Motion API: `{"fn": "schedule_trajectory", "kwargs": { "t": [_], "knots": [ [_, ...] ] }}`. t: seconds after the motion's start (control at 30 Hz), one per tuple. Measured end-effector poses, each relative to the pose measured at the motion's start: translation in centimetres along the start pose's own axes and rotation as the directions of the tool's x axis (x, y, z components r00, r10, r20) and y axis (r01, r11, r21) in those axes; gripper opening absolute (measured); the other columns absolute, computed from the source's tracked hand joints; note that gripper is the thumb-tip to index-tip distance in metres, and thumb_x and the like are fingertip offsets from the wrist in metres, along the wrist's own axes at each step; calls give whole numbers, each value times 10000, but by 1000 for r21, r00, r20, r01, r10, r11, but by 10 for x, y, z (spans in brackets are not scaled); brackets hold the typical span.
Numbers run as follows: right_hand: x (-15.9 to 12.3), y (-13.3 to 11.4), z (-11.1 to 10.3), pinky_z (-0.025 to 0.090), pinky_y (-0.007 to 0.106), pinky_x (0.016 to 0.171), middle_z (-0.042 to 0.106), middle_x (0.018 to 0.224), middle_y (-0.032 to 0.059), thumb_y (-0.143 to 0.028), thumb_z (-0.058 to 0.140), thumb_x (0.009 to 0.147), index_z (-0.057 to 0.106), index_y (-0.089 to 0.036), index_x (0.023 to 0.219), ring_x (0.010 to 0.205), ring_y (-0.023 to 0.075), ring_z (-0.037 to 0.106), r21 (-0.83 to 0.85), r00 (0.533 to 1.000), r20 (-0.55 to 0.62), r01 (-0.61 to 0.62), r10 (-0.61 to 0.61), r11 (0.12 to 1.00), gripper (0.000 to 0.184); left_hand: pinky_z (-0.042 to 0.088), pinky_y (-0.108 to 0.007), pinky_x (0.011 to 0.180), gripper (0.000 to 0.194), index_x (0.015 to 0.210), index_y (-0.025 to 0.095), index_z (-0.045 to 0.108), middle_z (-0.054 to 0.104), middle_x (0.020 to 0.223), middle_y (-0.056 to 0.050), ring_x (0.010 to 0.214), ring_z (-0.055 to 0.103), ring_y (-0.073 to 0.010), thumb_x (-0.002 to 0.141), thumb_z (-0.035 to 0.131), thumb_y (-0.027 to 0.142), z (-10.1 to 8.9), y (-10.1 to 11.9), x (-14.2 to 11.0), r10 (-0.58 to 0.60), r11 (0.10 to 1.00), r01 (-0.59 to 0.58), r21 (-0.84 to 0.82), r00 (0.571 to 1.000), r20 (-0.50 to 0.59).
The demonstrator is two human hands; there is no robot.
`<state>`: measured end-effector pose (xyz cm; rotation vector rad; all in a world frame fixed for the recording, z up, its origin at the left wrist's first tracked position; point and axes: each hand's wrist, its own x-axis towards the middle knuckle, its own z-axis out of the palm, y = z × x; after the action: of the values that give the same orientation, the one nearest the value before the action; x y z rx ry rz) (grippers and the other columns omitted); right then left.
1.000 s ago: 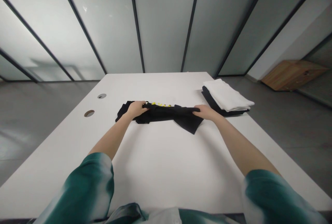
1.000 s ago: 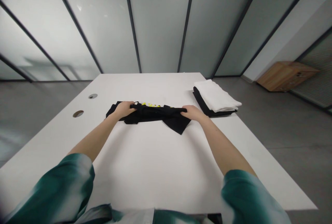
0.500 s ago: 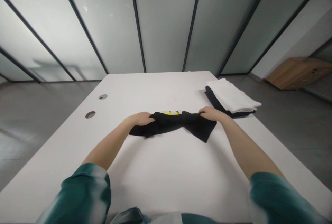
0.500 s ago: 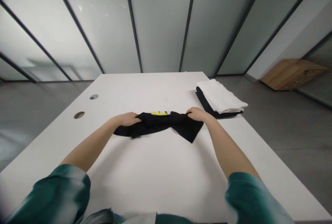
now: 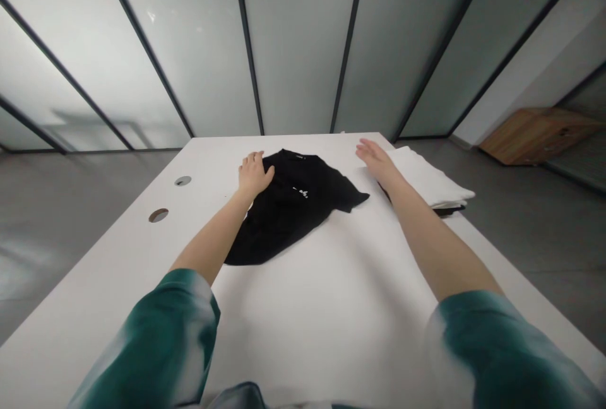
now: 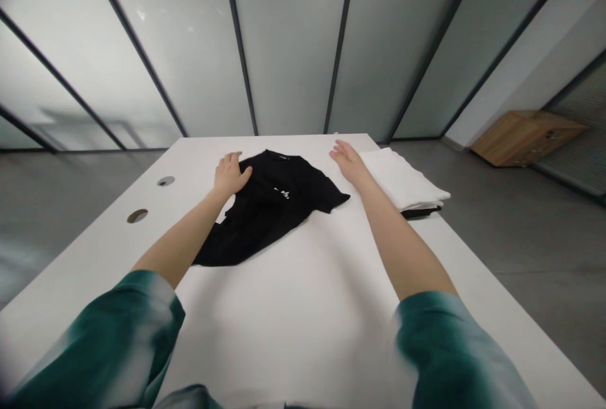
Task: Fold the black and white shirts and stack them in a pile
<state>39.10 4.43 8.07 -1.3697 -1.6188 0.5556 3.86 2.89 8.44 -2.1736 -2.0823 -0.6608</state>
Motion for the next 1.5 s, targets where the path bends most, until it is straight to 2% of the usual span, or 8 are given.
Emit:
{"fn": "schedule_trajectory", "kwargs": {
  "t": [0.2,0.33,0.43,0.67,0.83,1.0,1.2,1.5],
  "knots": [
    [-114,-1,72,400,444,1108,568,1412,136,-406,526,935,579,-197,1366,1306,272,523,-177,884,456,210,-109,962,482,340,-447,1124,625,1432,164,472,444,1514,-162,1391,411,-319,923,468,527,56,-30,-56,204,969,-244,35,873,442],
    [-158,-10,114,265,501,1182,406,1553,124,-474,477,973,477,-198,1475,1451,305,330,-297,767,626,399,-139,867,573,266,-459,1173,652,1484,192,428,331,1600,-134,1465,310,-316,951,402,566,74,-39,-70,200,968,-248,42,860,470],
    [-163,-14,126,237,514,1186,415,1550,111,-503,380,1010,504,-191,1456,1468,313,292,-415,775,627,413,-74,811,559,241,-470,1186,677,1511,196,397,297,1617,-124,1483,270,-320,960,359,587,73,-41,-71,141,977,-199,73,867,478],
    [-127,9,99,230,528,1170,449,1524,133,-521,305,1020,561,-180,1395,1421,305,376,-583,863,498,257,89,771,568,275,-534,1150,766,1529,154,359,248,1622,-182,1488,229,-379,946,299,649,63,-43,-70,2,988,-86,132,843,537],
    [-79,39,71,195,580,1158,464,1496,191,-460,365,999,562,-125,1371,1420,368,352,-698,923,328,94,201,710,538,284,-492,1149,801,1518,118,340,294,1596,-217,1469,282,-370,919,404,645,58,-28,-84,169,976,-218,25,817,551],
    [-65,37,73,298,563,1114,477,1465,211,-342,478,937,539,-122,1380,1379,386,387,-700,977,182,48,113,712,498,370,-436,1095,517,1378,179,499,511,1432,-156,1329,473,-312,921,523,420,54,-11,-108,290,950,-312,8,891,351],
    [-131,12,98,342,481,1111,559,1390,153,-515,539,930,637,-190,1280,1324,323,457,-454,830,540,424,-137,783,488,446,-395,1031,358,1252,197,580,597,1276,-109,1183,568,-259,940,499,355,61,-13,-121,313,949,-305,-76,896,316],
    [-162,22,48,455,438,983,669,1145,126,-309,539,913,739,-200,935,1117,277,596,-301,788,545,503,-287,810,228,248,-499,1182,306,1142,246,648,655,1283,-67,1221,578,-244,933,427,218,57,-40,-94,205,975,-222,9,916,345]
  ]
}}
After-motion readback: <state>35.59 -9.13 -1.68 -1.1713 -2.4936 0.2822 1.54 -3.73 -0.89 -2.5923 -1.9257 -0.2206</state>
